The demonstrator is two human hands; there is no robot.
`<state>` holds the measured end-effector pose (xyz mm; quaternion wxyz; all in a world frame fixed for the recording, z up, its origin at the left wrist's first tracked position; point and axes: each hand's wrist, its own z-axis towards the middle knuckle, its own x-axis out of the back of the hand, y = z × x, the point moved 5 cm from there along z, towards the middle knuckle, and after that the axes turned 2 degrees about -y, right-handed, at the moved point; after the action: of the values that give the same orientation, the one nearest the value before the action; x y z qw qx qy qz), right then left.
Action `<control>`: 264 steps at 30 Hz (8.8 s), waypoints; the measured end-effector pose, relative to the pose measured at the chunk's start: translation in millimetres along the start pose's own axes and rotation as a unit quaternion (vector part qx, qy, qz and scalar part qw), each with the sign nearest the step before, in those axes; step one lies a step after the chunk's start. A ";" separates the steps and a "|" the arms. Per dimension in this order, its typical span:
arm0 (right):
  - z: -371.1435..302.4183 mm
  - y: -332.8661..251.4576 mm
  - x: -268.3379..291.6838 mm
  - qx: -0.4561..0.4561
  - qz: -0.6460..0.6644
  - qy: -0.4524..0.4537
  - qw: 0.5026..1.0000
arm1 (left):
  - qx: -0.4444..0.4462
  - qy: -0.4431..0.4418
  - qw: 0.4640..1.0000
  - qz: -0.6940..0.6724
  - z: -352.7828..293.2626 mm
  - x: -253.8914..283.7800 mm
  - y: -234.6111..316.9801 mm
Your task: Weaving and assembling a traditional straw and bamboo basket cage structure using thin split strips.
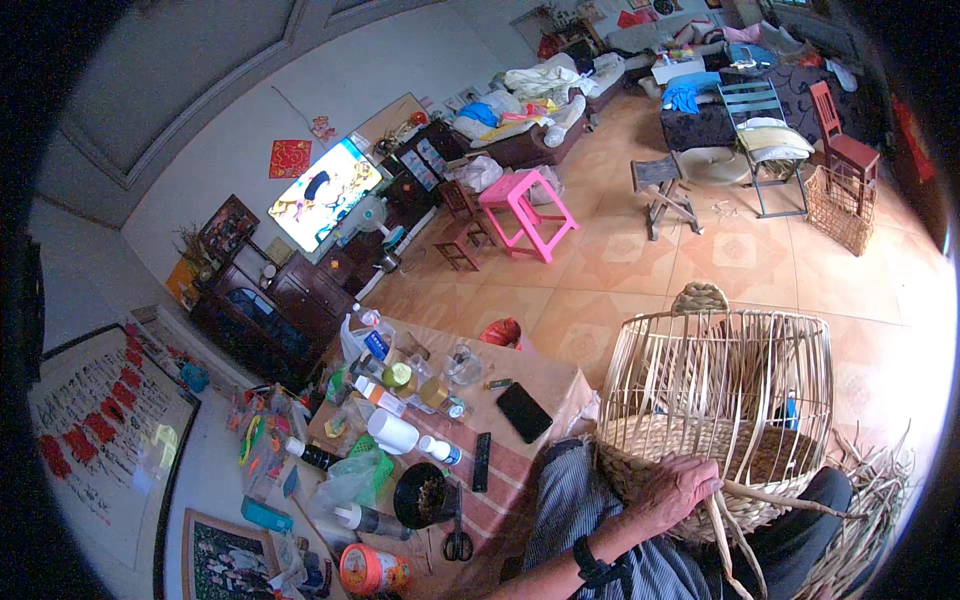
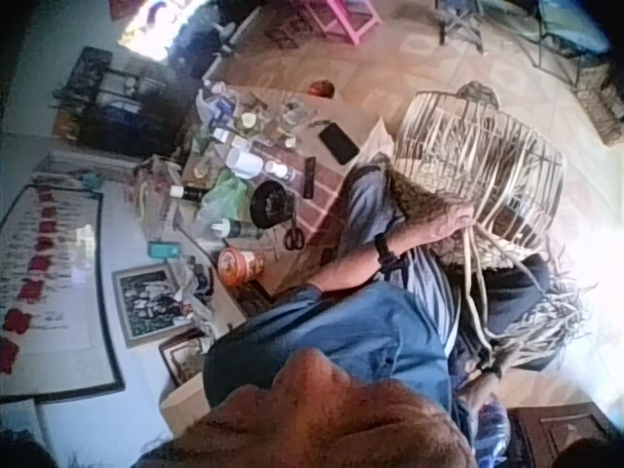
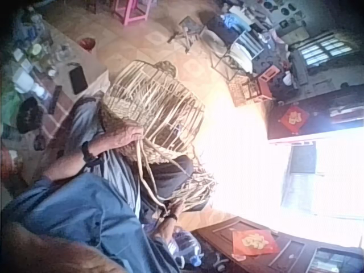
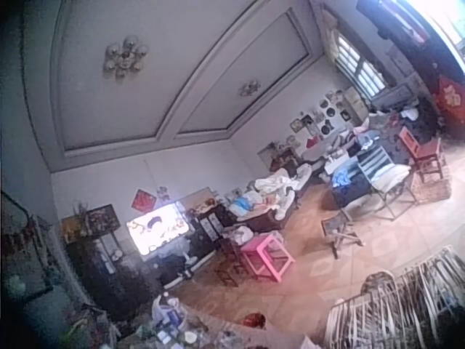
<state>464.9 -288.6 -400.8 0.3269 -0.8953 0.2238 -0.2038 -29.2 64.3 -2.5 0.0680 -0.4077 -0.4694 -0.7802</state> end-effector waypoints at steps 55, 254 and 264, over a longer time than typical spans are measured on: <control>3.5 -16.0 -29.5 0.016 0.018 0.010 1.000 | 0.012 -0.026 0.999 0.019 0.5 2.0 2.6; -301.8 -385.1 -299.3 0.564 -0.374 0.016 0.736 | -0.131 0.056 0.989 -0.037 9.1 14.9 12.8; -333.5 -348.2 -321.6 0.561 -0.345 -0.013 0.753 | -0.102 -0.032 0.990 -0.087 28.5 18.3 7.1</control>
<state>124.9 -42.7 -1.0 0.6808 -0.5702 -0.2587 -0.3800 -21.5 87.9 21.6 -0.0569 -0.3952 -0.4231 -0.8133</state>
